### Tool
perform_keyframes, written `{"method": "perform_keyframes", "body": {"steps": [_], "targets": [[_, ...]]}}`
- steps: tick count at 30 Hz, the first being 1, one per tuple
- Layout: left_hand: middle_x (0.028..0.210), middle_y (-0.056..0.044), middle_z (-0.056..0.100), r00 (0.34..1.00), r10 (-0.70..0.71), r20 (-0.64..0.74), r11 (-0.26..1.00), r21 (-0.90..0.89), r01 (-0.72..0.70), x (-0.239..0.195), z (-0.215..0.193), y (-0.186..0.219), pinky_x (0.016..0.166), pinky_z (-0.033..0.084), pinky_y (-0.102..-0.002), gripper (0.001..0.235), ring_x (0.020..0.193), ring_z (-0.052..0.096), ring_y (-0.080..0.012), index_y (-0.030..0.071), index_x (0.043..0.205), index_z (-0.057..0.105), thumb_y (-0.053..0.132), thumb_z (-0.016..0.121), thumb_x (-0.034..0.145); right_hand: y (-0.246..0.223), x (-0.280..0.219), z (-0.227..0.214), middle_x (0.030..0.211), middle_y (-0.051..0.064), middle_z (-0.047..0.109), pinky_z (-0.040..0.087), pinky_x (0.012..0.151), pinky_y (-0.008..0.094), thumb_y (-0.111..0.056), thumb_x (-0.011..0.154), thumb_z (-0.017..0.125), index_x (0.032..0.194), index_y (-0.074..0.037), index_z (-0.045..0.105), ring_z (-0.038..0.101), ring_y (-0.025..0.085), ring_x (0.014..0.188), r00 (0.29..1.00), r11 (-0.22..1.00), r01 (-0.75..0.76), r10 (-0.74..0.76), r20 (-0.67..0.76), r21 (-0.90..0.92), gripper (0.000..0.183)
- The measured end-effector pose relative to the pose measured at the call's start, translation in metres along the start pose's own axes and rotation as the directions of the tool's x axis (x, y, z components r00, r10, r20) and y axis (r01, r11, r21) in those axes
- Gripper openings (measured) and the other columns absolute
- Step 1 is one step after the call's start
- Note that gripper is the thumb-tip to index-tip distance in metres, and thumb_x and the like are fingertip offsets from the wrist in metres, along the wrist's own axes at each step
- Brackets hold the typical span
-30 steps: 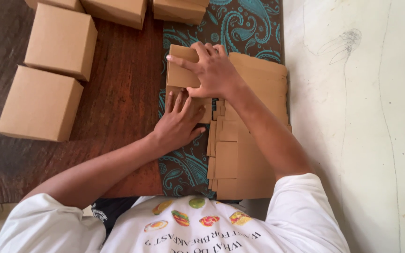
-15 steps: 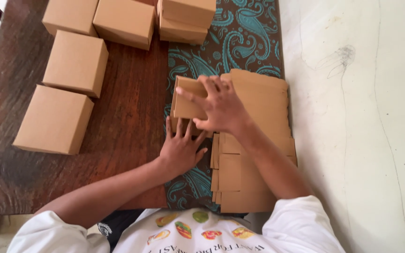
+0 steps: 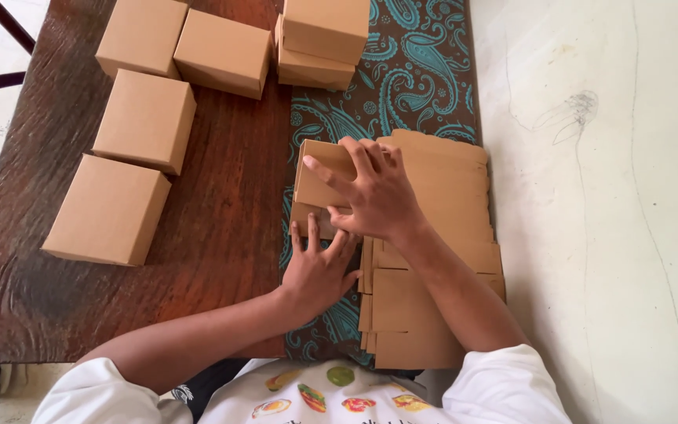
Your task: Folding flat cardboard templates into small boxes and stacking them on a table.
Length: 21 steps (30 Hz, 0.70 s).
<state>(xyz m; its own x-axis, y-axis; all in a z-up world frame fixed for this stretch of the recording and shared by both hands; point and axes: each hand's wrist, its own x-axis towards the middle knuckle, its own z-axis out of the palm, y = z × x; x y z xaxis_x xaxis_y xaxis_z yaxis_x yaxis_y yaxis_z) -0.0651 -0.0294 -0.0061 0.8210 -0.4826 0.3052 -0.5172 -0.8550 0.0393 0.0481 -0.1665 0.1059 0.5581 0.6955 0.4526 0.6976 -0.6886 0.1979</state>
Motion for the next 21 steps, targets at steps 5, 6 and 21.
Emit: {"method": "perform_keyframes", "body": {"steps": [5,6,21], "targets": [[0.159,-0.012,0.039,0.999,-0.002,0.034,1.000,-0.009,0.002,0.015,0.007,-0.012,0.109,0.028,-0.082,0.074,0.140,0.032,-0.0631,0.015,0.156,0.043,0.065,0.038,0.101,0.007,0.007,-0.006,0.132,0.013,0.054,0.041,0.095,0.050,-0.044,0.058,0.083,0.145,-0.041,0.056,0.054,0.031,0.117,0.997,0.999,0.034,-0.037,-0.069,-0.042,0.091],[0.161,-0.012,0.036,0.998,-0.008,0.056,1.000,-0.021,0.009,0.019,0.009,-0.015,0.112,0.025,-0.081,0.075,0.142,0.029,-0.0618,0.015,0.157,0.041,0.065,0.035,0.102,0.009,0.008,-0.007,0.133,0.013,0.054,0.041,0.097,0.051,-0.043,0.060,0.085,0.142,-0.039,0.058,0.054,0.031,0.118,0.996,0.998,0.046,-0.048,-0.069,-0.034,0.087],[0.132,-0.017,0.050,0.997,0.010,0.075,0.999,0.048,-0.014,0.007,-0.002,-0.006,0.102,0.035,-0.077,0.058,0.124,0.046,-0.0440,0.016,0.139,0.060,0.057,0.047,0.100,-0.007,-0.036,0.037,0.141,0.007,0.053,0.032,0.110,0.062,-0.028,0.077,0.086,0.143,-0.024,0.062,0.043,0.037,0.137,0.994,0.991,-0.084,0.090,-0.054,0.106,0.071]]}}
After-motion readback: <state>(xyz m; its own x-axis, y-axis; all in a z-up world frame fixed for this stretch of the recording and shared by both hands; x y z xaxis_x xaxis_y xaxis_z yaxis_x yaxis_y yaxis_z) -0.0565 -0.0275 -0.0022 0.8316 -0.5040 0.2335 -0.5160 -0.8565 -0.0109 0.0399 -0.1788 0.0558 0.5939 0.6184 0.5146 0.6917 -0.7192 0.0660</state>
